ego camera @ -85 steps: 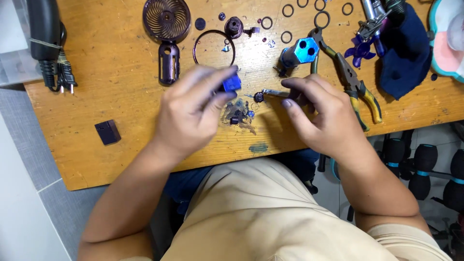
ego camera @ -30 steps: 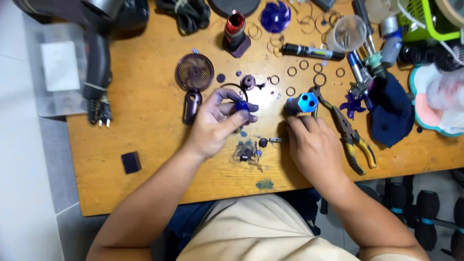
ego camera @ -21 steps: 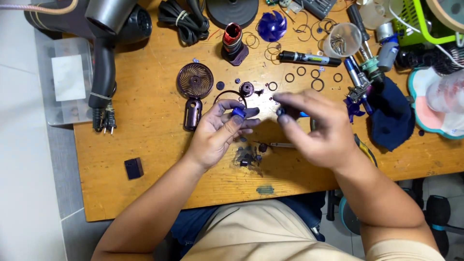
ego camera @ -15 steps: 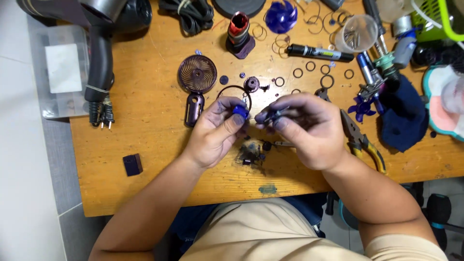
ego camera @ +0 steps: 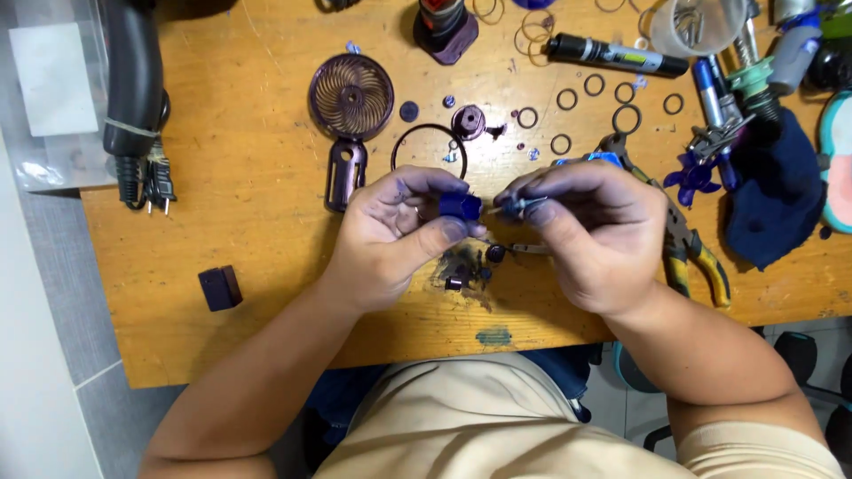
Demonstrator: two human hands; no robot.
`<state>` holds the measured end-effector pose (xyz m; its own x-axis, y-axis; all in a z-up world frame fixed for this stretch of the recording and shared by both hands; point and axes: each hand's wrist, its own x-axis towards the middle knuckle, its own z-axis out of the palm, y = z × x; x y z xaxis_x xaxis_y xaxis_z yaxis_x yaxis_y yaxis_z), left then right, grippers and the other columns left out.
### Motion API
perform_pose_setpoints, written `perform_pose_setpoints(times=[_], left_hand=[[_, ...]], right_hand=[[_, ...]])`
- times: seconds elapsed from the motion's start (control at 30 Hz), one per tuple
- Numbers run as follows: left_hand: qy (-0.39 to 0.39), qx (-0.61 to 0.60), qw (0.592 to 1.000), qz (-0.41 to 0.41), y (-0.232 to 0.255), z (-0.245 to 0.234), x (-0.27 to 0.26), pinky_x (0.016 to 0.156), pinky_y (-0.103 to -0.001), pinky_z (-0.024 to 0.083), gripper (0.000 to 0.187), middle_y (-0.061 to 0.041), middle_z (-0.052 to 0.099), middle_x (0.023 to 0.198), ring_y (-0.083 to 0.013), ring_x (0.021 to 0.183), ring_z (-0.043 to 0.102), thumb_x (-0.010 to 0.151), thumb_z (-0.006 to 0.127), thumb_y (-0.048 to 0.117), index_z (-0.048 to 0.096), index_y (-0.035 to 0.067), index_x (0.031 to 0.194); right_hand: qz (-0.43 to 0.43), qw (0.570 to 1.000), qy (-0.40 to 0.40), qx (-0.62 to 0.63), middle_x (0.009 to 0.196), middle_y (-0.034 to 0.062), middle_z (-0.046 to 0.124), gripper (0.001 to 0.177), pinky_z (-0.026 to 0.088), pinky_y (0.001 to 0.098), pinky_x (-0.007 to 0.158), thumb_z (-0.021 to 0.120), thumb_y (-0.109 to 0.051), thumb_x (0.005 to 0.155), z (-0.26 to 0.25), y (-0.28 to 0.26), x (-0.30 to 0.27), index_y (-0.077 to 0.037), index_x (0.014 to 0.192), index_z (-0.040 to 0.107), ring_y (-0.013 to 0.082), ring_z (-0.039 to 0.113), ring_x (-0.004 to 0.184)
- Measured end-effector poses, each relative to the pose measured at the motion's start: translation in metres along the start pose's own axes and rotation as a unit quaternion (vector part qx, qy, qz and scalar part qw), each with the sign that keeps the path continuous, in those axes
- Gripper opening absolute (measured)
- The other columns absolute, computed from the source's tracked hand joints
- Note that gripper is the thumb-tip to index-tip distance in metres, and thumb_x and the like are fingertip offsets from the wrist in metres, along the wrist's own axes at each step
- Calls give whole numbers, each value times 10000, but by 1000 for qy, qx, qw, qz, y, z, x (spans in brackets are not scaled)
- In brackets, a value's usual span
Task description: Repairing small appliance components by assembling parts and using pliers.
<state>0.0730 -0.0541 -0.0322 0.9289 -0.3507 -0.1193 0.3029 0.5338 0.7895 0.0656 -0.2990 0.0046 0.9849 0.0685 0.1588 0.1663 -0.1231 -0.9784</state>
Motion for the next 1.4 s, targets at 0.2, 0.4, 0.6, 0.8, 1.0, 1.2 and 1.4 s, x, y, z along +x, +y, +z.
perform_pose_setpoints(times=[0.2, 0.4, 0.6, 0.8, 1.0, 1.2, 1.4], left_hand=[[2, 124, 992, 31, 0, 5, -8, 995, -276, 704, 402, -178, 843, 1201, -172, 1042, 826, 1041, 844, -25, 694, -36, 1414], [4, 156, 986, 60, 0, 11, -9, 1072, -268, 689, 406, -173, 837, 1257, -179, 1121, 827, 1047, 841, -71, 710, -30, 1429], [37, 299, 940, 162, 6, 19, -8, 994, -244, 688, 373, -144, 827, 1268, -152, 1071, 813, 1011, 898, -12, 727, -5, 1342], [-16, 440, 835, 329, 17, 12, -4, 996, -368, 706, 381, -184, 844, 1230, -291, 1051, 868, 1071, 919, 66, 703, 8, 1379], [-8, 461, 810, 362, 15, 12, -3, 1056, -413, 735, 349, -210, 845, 1282, -343, 1115, 887, 1093, 891, 42, 717, -32, 1386], [-9, 450, 824, 344, 18, 15, -3, 1040, -396, 713, 342, -207, 845, 1261, -322, 1086, 876, 1099, 882, 49, 709, -4, 1389], [-19, 431, 836, 338, 19, 16, -1, 1049, -398, 707, 310, -210, 838, 1254, -324, 1094, 867, 1103, 870, 21, 711, -1, 1369]], right_hand=[[-146, 989, -26, -13, 1097, 303, 788, 149, 719, 438, 935, 696, -57, 1107, 8, -4, 0, 91, 1124, 688, 424, 851, 1023], [-200, 976, -38, -83, 1022, 294, 772, 151, 655, 448, 914, 714, -33, 1092, 14, -11, 11, 116, 1072, 730, 402, 808, 944], [-121, 990, -66, -43, 1102, 272, 754, 112, 623, 433, 996, 709, 5, 1102, 12, -1, 9, 107, 1149, 699, 375, 762, 1030], [45, 994, -85, 46, 1220, 158, 808, 176, 674, 346, 1042, 746, -172, 1140, 5, 19, 7, -17, 1223, 730, 247, 801, 1113], [139, 957, -61, 249, 1102, 104, 770, 174, 553, 198, 746, 792, -179, 1127, 12, 32, 0, -51, 1217, 718, 110, 719, 884], [110, 971, -74, 200, 1119, 103, 753, 163, 537, 207, 752, 774, -194, 1142, 11, 33, 1, -73, 1229, 708, 115, 682, 883], [37, 996, -84, 18, 1161, 142, 802, 222, 675, 330, 981, 740, -222, 1157, 7, 21, 5, -12, 1227, 723, 231, 794, 1047]])
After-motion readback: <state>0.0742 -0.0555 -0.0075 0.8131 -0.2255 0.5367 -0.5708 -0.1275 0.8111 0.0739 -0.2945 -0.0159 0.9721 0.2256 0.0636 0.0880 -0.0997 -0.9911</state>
